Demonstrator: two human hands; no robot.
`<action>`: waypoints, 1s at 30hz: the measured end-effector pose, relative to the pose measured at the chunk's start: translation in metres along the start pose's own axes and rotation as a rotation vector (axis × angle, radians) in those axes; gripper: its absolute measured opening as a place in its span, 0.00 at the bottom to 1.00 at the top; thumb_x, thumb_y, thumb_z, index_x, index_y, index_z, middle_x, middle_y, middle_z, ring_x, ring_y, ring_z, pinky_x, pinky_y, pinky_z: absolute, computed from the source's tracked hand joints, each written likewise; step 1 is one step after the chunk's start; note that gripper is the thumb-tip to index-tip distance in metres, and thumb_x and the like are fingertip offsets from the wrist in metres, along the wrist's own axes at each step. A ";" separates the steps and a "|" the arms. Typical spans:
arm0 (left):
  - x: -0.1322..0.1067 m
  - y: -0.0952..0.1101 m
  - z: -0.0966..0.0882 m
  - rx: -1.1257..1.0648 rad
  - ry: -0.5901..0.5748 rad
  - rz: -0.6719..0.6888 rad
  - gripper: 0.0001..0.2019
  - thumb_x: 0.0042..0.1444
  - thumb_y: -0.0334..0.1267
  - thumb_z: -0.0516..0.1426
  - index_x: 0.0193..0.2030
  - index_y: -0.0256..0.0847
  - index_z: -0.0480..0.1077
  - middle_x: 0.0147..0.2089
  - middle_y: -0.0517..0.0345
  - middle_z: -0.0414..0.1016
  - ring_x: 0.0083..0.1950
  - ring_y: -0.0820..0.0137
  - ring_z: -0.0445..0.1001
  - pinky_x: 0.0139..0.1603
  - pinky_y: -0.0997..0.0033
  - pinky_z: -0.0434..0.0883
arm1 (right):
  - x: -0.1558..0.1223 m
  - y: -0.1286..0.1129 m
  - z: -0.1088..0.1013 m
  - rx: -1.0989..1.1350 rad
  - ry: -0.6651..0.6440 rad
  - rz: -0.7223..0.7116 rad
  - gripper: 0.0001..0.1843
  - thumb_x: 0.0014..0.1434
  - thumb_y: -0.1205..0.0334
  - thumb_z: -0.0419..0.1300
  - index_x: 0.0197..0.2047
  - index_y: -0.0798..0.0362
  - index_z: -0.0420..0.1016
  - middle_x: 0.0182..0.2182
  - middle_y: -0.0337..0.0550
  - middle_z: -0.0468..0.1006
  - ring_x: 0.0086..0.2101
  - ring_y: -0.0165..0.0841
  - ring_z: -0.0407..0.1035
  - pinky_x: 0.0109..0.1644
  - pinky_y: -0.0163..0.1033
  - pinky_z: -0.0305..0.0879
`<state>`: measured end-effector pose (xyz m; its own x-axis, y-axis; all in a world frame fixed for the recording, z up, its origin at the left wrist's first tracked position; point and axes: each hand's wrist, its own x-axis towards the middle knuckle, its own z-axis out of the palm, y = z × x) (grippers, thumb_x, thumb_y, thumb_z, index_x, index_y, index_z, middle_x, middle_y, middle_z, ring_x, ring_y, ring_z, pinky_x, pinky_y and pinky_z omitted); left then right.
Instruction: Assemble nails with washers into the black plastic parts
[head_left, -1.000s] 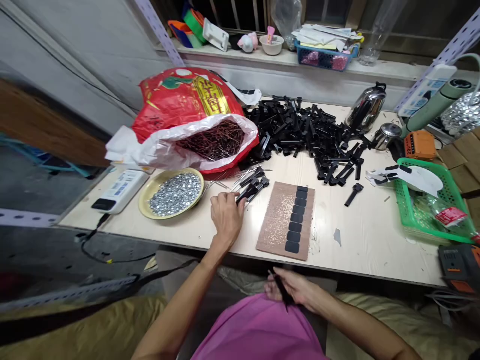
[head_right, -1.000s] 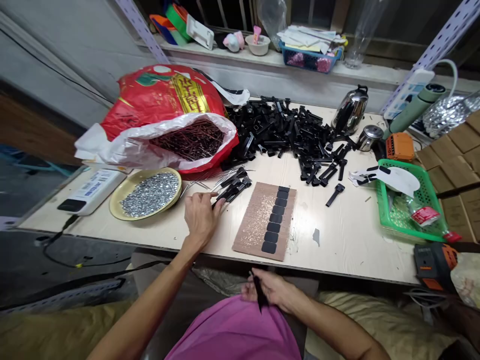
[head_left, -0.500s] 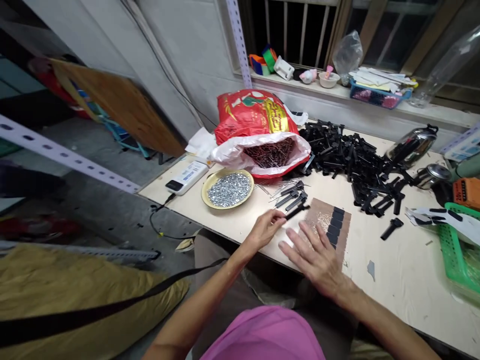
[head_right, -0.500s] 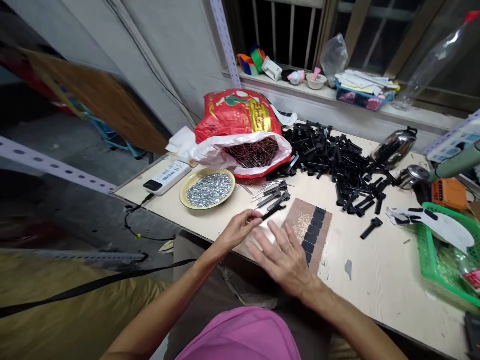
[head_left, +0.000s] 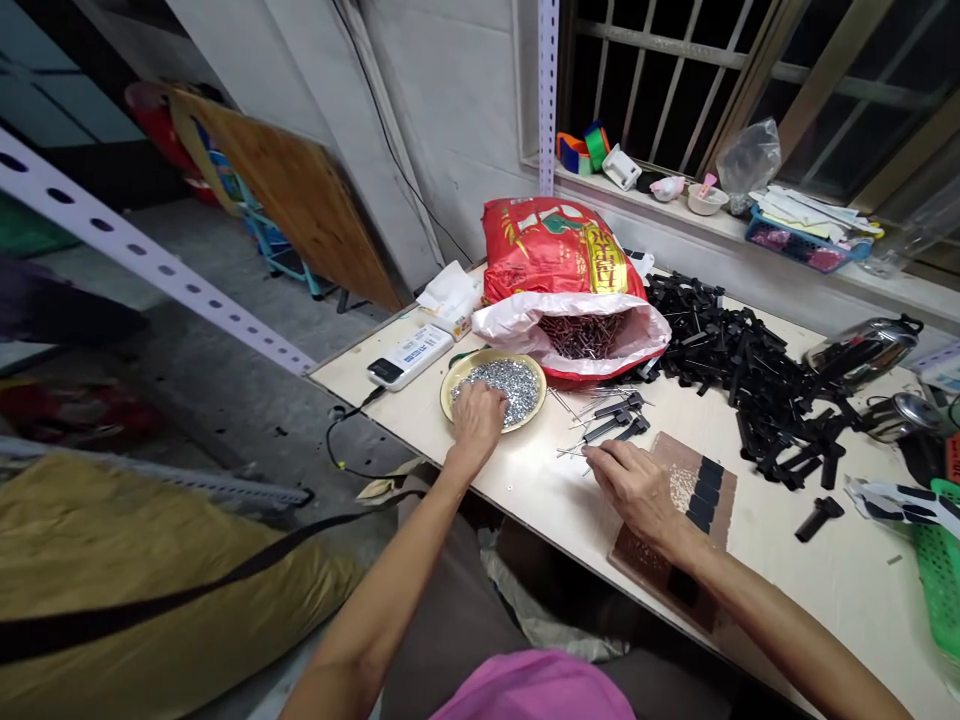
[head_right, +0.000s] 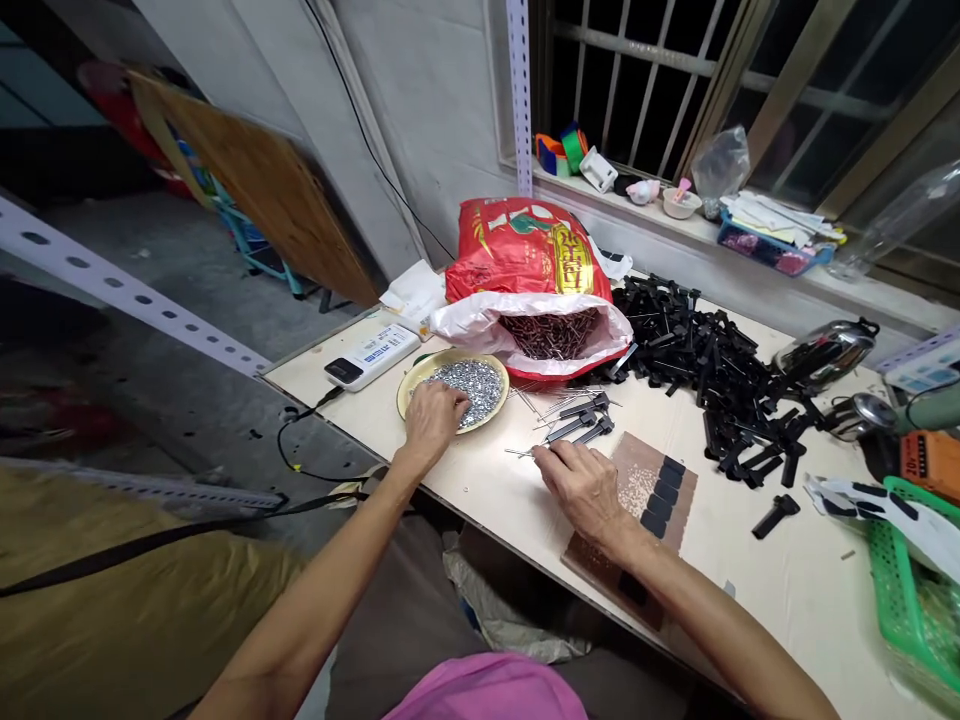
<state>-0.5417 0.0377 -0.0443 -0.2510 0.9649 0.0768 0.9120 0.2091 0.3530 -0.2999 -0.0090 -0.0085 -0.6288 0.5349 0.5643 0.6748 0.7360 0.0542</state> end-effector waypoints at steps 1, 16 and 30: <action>0.002 -0.001 0.003 0.021 -0.001 0.017 0.11 0.56 0.34 0.52 0.33 0.40 0.76 0.41 0.43 0.74 0.49 0.52 0.68 0.47 0.55 0.68 | 0.002 0.000 0.001 0.035 -0.017 0.013 0.12 0.66 0.67 0.51 0.40 0.51 0.76 0.31 0.40 0.78 0.29 0.25 0.68 0.33 0.31 0.58; 0.002 -0.003 0.009 -0.656 0.131 -0.028 0.06 0.51 0.39 0.54 0.27 0.41 0.67 0.29 0.52 0.73 0.36 0.62 0.72 0.41 0.60 0.69 | 0.055 -0.008 0.017 0.237 -0.184 0.439 0.13 0.64 0.62 0.51 0.41 0.50 0.77 0.38 0.42 0.74 0.31 0.26 0.69 0.28 0.29 0.56; -0.029 0.056 -0.019 -1.639 -0.104 -0.239 0.22 0.31 0.49 0.69 0.27 0.36 0.70 0.23 0.61 0.72 0.26 0.75 0.72 0.35 0.70 0.72 | 0.055 -0.013 0.007 0.124 -0.258 0.508 0.13 0.64 0.61 0.52 0.42 0.48 0.77 0.36 0.41 0.72 0.29 0.26 0.68 0.24 0.30 0.50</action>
<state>-0.4894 0.0189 -0.0089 -0.2428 0.9577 -0.1544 -0.4463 0.0310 0.8944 -0.3455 0.0140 0.0159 -0.3220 0.9060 0.2748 0.8759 0.3952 -0.2768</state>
